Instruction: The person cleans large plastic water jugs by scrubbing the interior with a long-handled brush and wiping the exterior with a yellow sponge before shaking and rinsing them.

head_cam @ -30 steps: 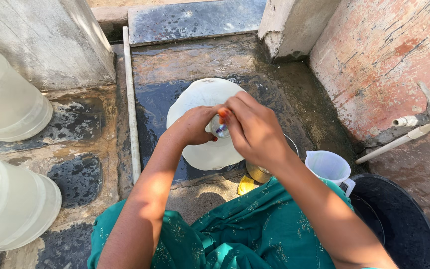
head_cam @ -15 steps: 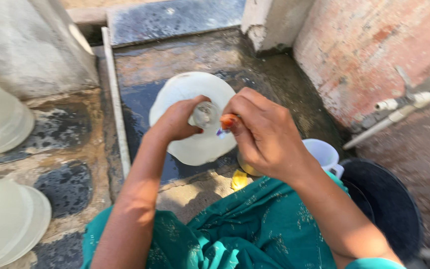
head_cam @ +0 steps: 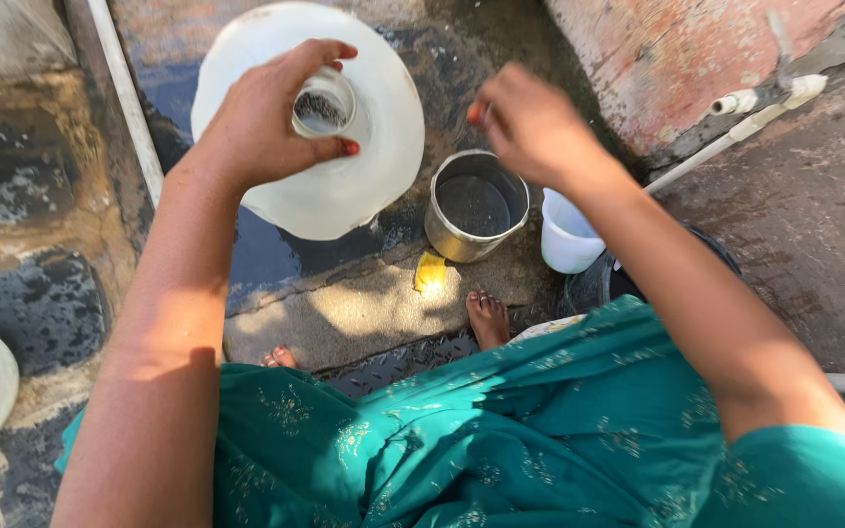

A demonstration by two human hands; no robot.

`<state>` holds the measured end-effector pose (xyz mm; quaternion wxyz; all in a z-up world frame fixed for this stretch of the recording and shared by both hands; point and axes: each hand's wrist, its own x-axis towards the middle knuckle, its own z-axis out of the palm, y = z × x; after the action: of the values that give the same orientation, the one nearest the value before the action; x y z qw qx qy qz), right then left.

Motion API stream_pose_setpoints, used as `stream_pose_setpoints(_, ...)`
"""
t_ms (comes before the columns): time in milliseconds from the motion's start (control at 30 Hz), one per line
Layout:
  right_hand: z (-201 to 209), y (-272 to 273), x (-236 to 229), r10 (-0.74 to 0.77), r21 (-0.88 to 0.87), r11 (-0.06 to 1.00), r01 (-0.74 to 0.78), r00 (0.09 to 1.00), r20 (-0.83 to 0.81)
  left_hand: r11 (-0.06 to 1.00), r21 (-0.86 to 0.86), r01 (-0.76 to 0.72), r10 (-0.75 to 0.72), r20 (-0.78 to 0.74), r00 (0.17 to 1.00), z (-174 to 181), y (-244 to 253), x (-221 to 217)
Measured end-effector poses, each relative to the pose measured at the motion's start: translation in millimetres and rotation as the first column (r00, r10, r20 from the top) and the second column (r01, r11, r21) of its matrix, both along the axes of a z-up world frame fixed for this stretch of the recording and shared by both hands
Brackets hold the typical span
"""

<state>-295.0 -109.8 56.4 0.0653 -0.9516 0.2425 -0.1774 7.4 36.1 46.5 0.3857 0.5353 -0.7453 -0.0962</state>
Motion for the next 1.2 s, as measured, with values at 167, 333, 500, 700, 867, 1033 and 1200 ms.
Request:
stream_pose_setpoints(167, -173, -26, 14, -0.047, -0.092, 0.996, 0.021, 0.957, -0.286, 0.987, 0.057, -0.150, 0.142, 0.130, 0.981, 5, 18, -2)
stream_pose_setpoints(333, -374, 10, 22, 0.069, 0.216, 0.967, 0.136, 0.677, -0.733, 0.980, 0.082, -0.181, 0.169, 0.132, 0.977, 13, 24, 0)
stream_pose_setpoints(500, -467, 40, -12, -0.169, 0.268, 0.889, 0.371, 0.810, -0.561, 0.984, 0.083, -0.159, 0.148, 0.126, 0.981, 15, 14, 0)
stream_pose_setpoints(700, -496, 27, -10, -0.296, 0.346, 0.811, 0.471, 0.841, -0.452, 0.969, 0.151, -0.198, 0.185, 0.093, 0.978, 21, 5, -3)
stream_pose_setpoints(867, -488, 30, 11, -0.527, 0.602, 0.641, 0.476, 0.843, -0.106, 0.951, 0.226, -0.213, 0.216, 0.012, 0.976, 24, 14, 22)
stream_pose_setpoints(1033, -425, -2, 69, -0.875, 0.920, 0.064, -0.386, 0.421, 0.238, 0.914, 0.188, -0.361, 0.347, 0.104, 0.932, 19, 28, 54)
stream_pose_setpoints(1200, -243, -40, 96, -0.684, 0.724, 0.487, -0.489, 0.301, 0.664, 0.912, 0.126, -0.390, 0.387, 0.048, 0.921, 10, 34, 61)
